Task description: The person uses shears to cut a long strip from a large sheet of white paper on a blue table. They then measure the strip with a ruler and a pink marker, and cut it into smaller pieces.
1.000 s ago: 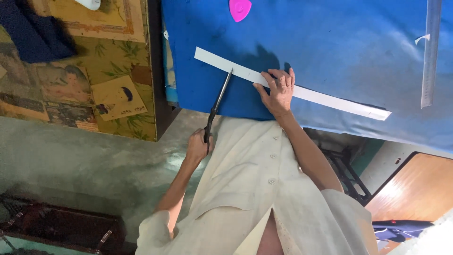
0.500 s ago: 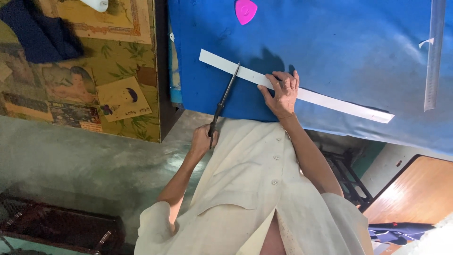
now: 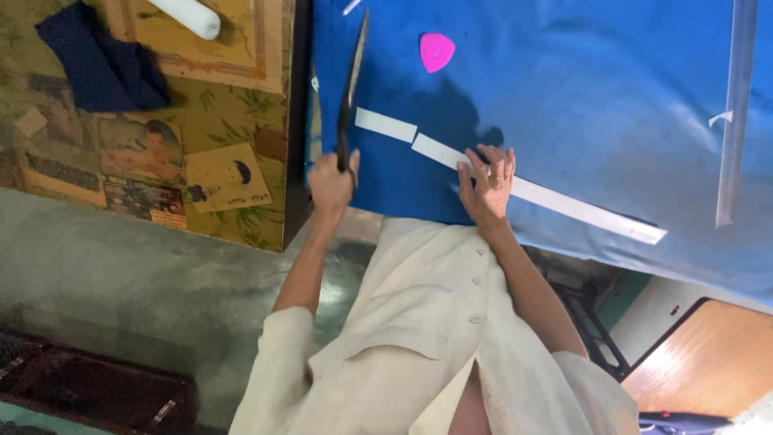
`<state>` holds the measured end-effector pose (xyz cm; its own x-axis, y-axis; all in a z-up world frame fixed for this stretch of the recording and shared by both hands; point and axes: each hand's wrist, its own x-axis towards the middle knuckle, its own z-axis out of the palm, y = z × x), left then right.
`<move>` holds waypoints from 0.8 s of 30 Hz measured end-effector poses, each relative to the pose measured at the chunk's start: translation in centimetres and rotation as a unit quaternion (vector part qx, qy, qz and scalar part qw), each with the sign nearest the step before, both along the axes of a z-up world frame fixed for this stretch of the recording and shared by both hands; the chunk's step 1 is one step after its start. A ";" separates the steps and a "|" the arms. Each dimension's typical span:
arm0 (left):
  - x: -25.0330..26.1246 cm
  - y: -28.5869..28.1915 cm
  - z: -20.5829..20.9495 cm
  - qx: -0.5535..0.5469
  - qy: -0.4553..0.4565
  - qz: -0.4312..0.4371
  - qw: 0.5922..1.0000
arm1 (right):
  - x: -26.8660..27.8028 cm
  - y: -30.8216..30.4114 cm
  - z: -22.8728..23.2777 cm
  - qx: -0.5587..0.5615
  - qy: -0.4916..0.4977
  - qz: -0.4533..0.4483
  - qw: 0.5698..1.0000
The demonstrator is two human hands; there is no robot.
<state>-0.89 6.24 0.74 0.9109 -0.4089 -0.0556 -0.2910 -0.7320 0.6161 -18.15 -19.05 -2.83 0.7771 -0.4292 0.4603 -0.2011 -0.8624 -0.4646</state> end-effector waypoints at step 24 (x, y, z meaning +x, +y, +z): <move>9.2 -3.7 -3.4 0.102 -0.106 -0.084 0.986 | 0.4 -5.9 2.2 0.413 0.126 -0.175 0.885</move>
<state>8.29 2.57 -2.61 0.8318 -0.5542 0.0323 -0.5244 -0.7654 0.3732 -17.74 -24.98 -0.60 0.5626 -0.7731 -0.2930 -0.5766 -0.1128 -0.8092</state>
